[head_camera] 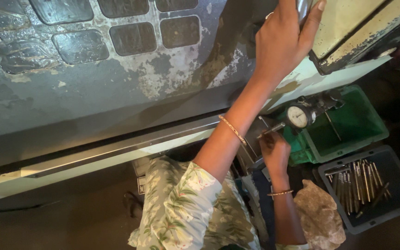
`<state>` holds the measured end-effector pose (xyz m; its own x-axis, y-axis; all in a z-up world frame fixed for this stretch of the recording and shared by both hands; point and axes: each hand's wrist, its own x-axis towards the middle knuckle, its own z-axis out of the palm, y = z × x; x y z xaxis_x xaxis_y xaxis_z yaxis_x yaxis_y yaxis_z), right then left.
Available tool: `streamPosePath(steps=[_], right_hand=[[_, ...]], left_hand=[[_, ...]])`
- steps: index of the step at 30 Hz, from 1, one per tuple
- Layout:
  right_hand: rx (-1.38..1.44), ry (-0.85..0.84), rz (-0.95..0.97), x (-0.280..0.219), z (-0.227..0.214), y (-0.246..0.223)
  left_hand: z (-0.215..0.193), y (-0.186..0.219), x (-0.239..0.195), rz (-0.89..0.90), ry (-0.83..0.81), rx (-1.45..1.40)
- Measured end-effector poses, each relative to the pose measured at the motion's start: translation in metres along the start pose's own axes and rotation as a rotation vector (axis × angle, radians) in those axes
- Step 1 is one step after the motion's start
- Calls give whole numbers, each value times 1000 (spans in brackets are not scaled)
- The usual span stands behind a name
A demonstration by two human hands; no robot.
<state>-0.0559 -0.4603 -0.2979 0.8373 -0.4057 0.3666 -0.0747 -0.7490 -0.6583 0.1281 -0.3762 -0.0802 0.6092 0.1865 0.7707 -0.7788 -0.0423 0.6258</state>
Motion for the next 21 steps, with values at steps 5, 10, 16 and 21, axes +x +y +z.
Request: streamPosePath(steps=[5, 10, 16, 21], right_hand=[[82, 10, 72, 0, 0, -5], [70, 61, 91, -4, 2, 2], [187, 250, -54, -19, -15, 56], [738, 301, 452, -47, -52, 102]], left_hand=[[0, 1, 1, -3, -5, 4], [1, -2, -1, -5, -13, 12], [-1, -6, -4, 3, -49, 16], [-6, -3, -2, 52, -58, -1]])
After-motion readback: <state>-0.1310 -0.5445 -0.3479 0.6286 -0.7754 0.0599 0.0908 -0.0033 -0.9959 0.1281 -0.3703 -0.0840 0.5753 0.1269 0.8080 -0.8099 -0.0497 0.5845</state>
